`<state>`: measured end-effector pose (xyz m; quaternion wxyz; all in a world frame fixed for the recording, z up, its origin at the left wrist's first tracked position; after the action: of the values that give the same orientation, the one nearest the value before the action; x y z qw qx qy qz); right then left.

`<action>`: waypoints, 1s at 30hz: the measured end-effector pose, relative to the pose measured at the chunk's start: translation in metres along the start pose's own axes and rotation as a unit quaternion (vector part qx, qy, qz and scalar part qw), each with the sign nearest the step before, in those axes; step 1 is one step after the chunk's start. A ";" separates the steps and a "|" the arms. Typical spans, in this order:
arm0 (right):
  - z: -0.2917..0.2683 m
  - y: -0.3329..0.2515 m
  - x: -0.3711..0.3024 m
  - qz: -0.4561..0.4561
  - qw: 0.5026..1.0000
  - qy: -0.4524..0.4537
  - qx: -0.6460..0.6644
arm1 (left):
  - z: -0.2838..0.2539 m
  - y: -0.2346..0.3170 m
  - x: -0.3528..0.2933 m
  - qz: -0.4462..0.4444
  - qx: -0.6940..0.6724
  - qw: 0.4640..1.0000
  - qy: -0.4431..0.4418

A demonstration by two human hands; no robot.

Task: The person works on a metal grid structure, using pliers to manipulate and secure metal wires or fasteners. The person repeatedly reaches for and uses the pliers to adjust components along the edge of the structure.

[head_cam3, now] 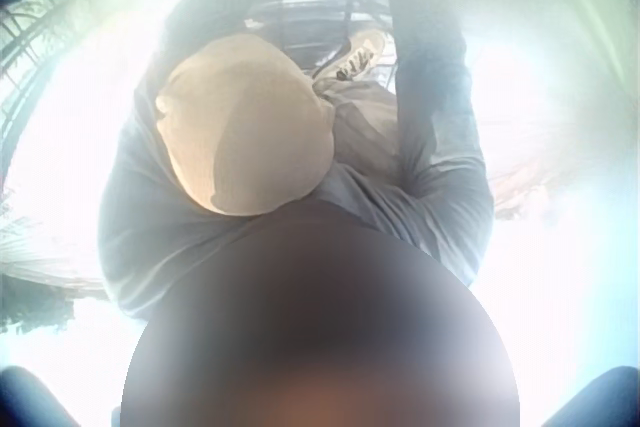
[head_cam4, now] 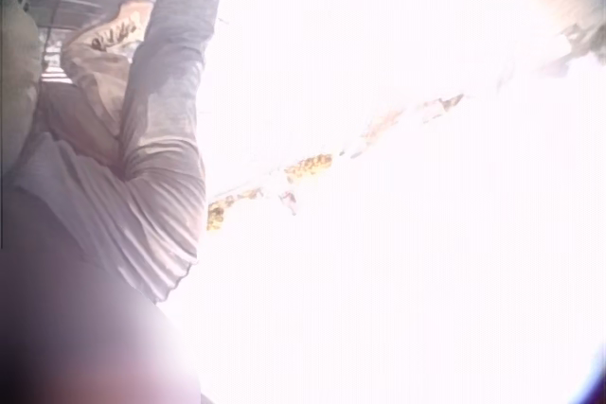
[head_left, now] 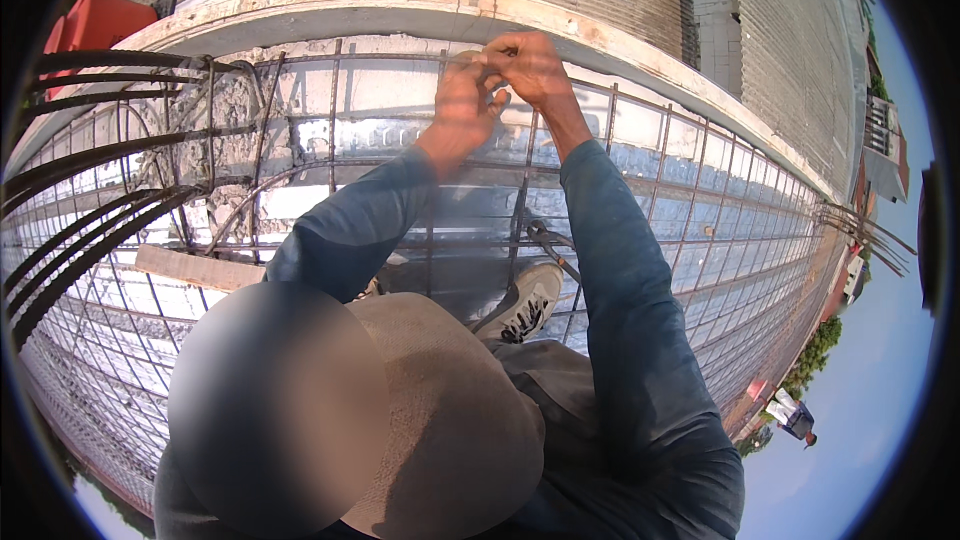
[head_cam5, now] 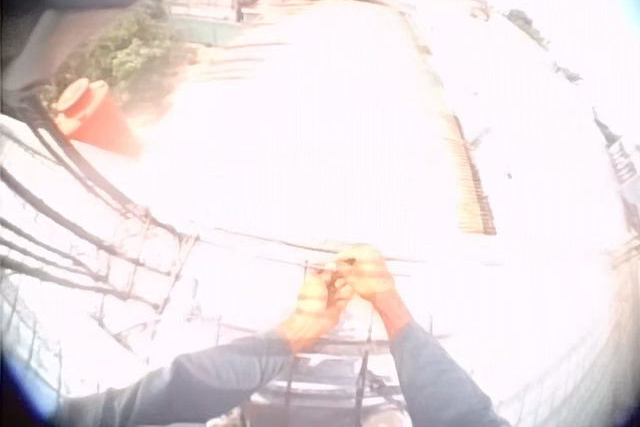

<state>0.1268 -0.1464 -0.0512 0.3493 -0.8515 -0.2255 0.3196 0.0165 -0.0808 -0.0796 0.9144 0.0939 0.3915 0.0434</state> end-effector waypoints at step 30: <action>0.086 -0.032 0.006 0.059 0.756 0.144 -0.636 | -0.040 0.006 0.033 -0.035 -0.037 0.990 -0.128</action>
<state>0.0650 -0.0832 -0.0776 -0.2637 -0.9250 -0.2734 -0.0035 0.0102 -0.0643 -0.1293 0.9608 0.0514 0.2720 0.0135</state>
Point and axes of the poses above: each hand's wrist, its own x-axis towards the middle knuckle, its own z-axis out of the palm, y = z × x, the point moved 4 cm from there along x, towards the middle knuckle, and after that the axes turned 7 degrees about -x, right-handed, at the moved point
